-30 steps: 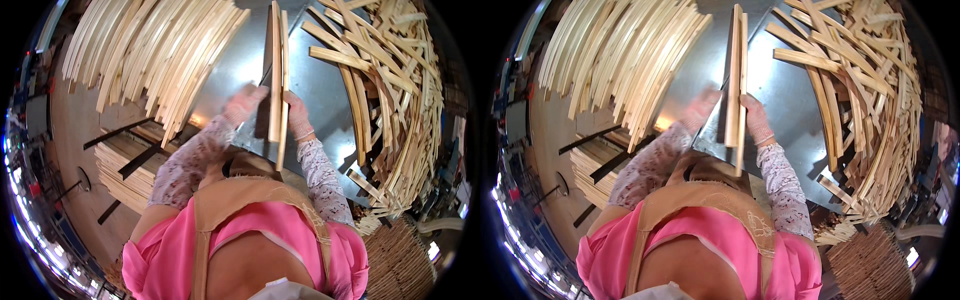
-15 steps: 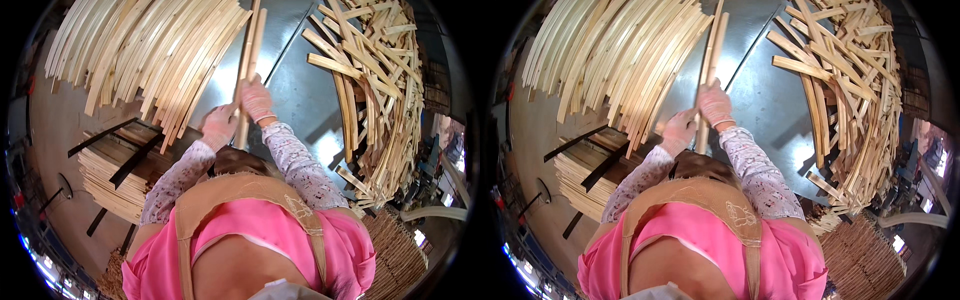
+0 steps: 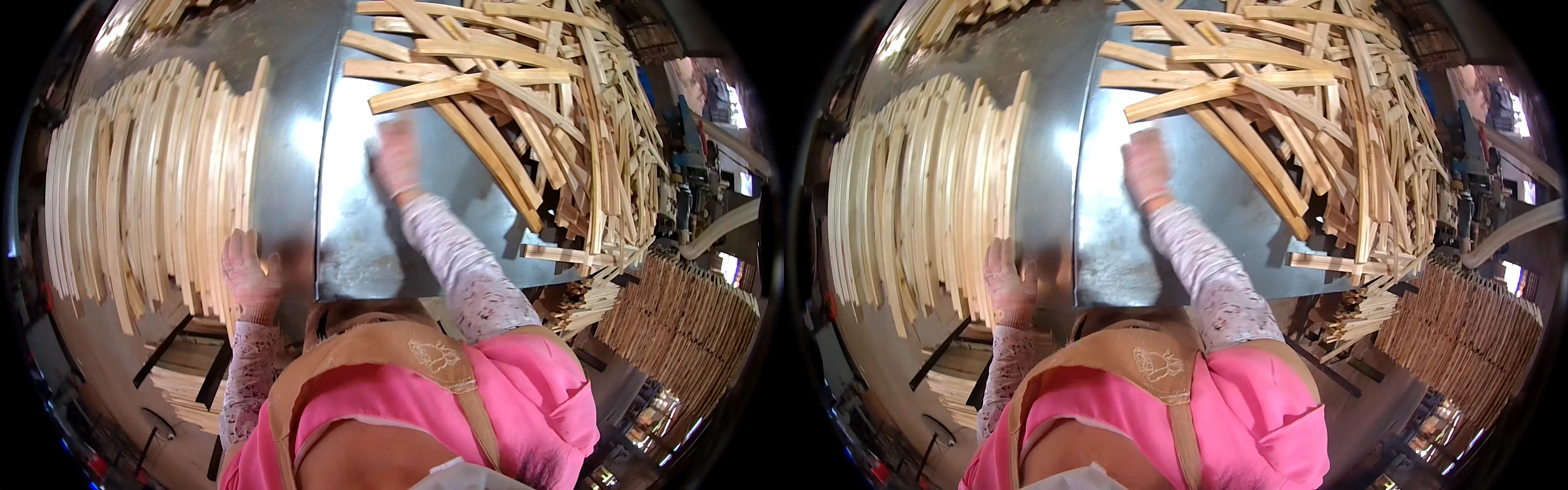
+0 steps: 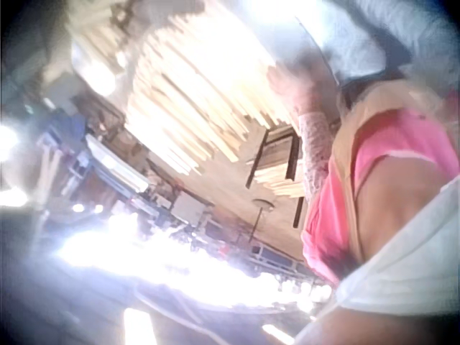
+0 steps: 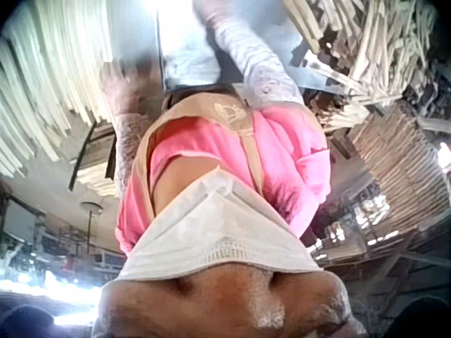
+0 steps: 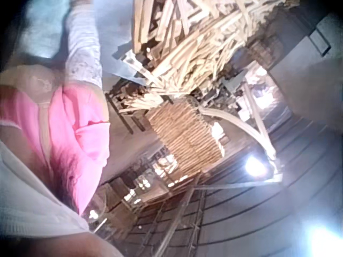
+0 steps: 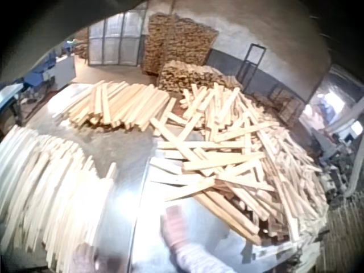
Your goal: The person sorts and stacks thin wooden slats on a metal table. They pick up individual pieces from a disorganized pile, align them, and place them into a neat stack. The person occasionally adjusts the stack to ensure it remains orderly.
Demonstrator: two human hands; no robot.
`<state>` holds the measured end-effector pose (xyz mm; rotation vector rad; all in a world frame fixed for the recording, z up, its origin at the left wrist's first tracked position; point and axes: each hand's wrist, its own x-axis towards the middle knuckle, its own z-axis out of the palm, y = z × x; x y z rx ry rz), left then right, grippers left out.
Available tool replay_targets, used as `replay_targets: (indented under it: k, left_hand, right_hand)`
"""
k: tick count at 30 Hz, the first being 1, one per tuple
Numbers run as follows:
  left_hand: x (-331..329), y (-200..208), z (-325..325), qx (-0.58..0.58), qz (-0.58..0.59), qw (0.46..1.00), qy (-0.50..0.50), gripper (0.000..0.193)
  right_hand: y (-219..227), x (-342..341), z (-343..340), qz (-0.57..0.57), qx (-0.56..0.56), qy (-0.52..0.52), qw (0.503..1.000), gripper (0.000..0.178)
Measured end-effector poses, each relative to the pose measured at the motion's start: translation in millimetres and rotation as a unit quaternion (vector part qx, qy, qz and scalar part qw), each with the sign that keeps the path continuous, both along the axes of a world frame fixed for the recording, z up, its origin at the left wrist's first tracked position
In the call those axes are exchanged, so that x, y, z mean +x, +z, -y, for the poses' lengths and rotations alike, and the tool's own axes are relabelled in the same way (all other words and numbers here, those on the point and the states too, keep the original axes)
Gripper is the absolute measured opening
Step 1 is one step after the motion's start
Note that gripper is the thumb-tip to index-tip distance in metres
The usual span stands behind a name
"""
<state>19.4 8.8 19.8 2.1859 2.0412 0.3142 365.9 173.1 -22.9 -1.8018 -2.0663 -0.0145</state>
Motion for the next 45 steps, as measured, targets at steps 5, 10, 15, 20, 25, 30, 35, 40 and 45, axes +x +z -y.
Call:
replay_targets:
  k: [5, 10, 15, 20, 25, 30, 35, 40, 45]
  left_hand:
    - [111, 18, -73, -0.086, 0.008, 0.991, -0.101, 0.065]
    - [240, 38, -153, 0.01, 0.016, 0.979, -0.203, 0.077]
    - [268, 37, -167, -0.3, -0.062, 0.935, -0.181, 0.091]
    - [210, 18, -106, -0.409, 0.025, 0.909, -0.076, 0.068]
    - [178, 24, -36, -0.413, 0.018, 0.91, -0.042, 0.074]
    - [151, 25, -9, -0.399, -0.009, 0.917, -0.012, 0.075]
    - [98, 88, 3, -0.484, 0.089, 0.867, 0.079, 0.079]
    - [7, 42, 61, -0.334, 0.2, 0.911, 0.133, 0.091]
    - [21, -39, -13, -0.167, 0.496, 0.851, 0.051, 0.092]
  right_hand:
    - [40, 167, -102, -0.744, -0.012, -0.383, 0.548, 0.055]
    - [-3, 161, -108, -0.765, 0.056, -0.363, 0.529, 0.058]
    - [21, 75, 42, -0.51, -0.285, -0.148, 0.798, 0.047]
    - [92, 78, 101, -0.304, -0.351, 0.035, 0.885, 0.061]
    - [38, 70, 125, -0.082, -0.182, 0.004, 0.98, 0.094]
    - [41, 28, 155, -0.119, -0.233, -0.022, 0.965, 0.092]
    - [40, 84, 99, -0.075, -0.2, -0.067, 0.975, 0.054]
    - [40, 101, 63, -0.228, -0.209, -0.144, 0.94, 0.056]
    - [-1, -43, 94, -0.464, -0.263, -0.123, 0.837, 0.073]
